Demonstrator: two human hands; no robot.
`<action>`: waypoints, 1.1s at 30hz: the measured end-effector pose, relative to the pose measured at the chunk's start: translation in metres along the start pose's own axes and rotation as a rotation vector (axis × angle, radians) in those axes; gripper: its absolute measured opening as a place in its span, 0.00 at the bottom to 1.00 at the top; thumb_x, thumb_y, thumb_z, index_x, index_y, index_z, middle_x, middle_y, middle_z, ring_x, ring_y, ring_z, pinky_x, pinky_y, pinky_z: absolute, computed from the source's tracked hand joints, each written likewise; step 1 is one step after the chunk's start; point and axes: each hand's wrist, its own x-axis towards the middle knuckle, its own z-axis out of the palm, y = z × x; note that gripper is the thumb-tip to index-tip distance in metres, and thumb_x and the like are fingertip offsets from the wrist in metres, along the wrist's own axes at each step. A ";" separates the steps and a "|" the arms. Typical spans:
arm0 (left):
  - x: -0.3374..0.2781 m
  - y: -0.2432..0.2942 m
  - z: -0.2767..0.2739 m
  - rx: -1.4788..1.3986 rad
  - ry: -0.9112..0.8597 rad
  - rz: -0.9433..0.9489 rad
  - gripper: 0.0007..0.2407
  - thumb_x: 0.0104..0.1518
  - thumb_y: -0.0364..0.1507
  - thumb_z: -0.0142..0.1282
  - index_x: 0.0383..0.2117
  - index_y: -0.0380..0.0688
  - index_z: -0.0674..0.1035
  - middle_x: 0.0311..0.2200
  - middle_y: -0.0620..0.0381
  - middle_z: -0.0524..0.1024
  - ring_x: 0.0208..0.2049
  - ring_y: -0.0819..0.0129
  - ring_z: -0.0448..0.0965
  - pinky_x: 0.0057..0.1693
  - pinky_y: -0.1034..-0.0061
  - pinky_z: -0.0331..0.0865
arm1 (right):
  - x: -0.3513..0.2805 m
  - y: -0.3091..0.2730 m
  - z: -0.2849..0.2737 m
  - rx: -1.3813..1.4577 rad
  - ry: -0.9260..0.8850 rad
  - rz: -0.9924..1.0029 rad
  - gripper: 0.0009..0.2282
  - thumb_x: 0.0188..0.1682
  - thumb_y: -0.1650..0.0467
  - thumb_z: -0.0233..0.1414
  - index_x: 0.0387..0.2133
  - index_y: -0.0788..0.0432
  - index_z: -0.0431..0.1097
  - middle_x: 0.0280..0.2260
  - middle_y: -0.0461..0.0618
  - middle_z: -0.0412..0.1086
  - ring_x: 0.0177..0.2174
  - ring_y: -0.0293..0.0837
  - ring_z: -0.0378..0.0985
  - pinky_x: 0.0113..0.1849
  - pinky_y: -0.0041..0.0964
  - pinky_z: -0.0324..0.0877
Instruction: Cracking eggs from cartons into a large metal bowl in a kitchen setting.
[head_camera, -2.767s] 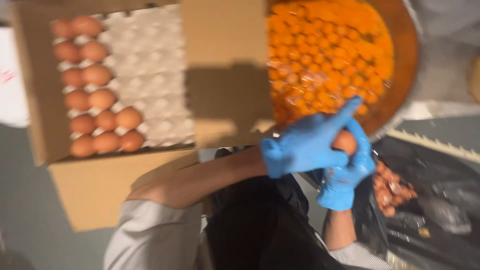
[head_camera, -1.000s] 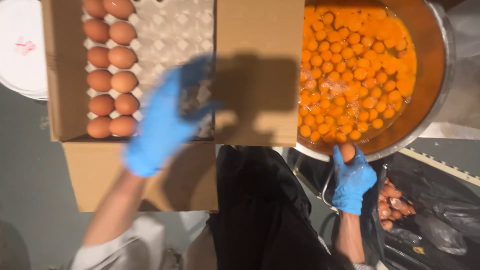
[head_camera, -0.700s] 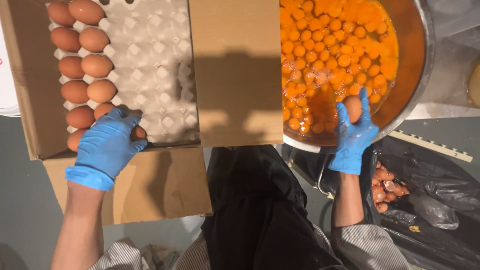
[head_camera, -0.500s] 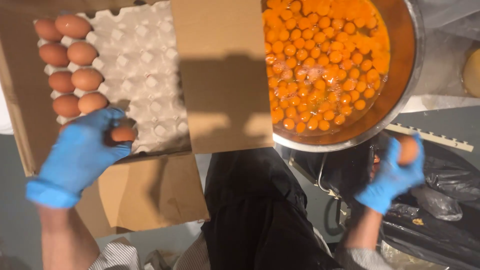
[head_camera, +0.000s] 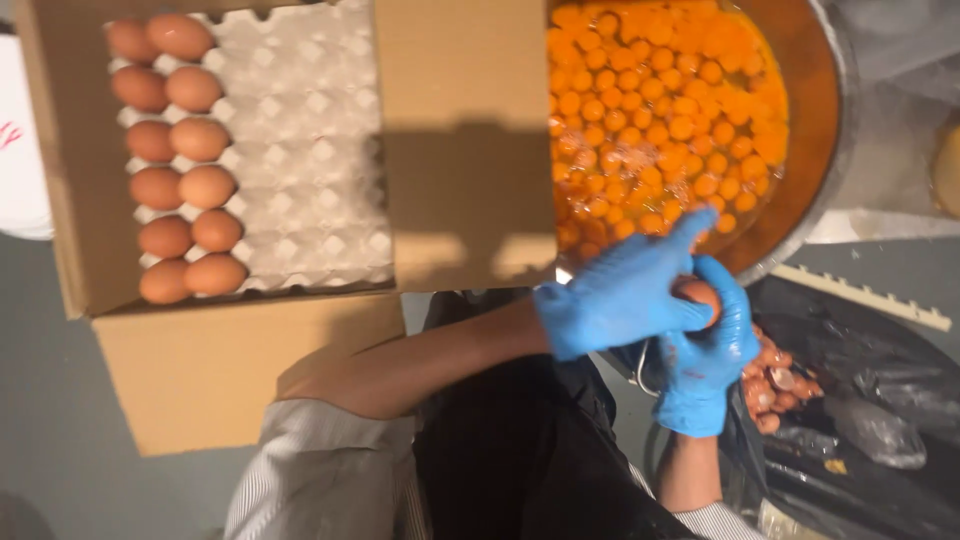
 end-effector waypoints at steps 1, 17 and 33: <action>-0.006 -0.001 -0.008 -0.225 -0.003 0.029 0.36 0.57 0.31 0.63 0.71 0.45 0.54 0.53 0.48 0.73 0.51 0.48 0.80 0.54 0.63 0.74 | -0.003 0.013 0.000 -0.182 -0.001 0.003 0.22 0.50 0.68 0.64 0.57 0.63 0.71 0.48 0.56 0.76 0.45 0.48 0.80 0.51 0.40 0.74; -0.154 -0.170 -0.400 1.513 0.558 -0.413 0.15 0.48 0.32 0.67 0.42 0.47 0.83 0.36 0.41 0.78 0.39 0.41 0.77 0.42 0.47 0.70 | 0.081 0.098 0.061 0.002 0.090 0.327 0.17 0.54 0.67 0.63 0.52 0.66 0.75 0.34 0.51 0.77 0.29 0.35 0.79 0.32 0.34 0.77; -0.082 0.029 -0.124 0.207 0.305 0.187 0.19 0.52 0.23 0.63 0.53 0.41 0.78 0.50 0.54 0.74 0.52 0.67 0.78 0.58 0.74 0.74 | -0.051 0.161 -0.119 -0.786 0.165 0.513 0.27 0.53 0.64 0.66 0.60 0.67 0.68 0.54 0.67 0.69 0.51 0.58 0.72 0.52 0.50 0.69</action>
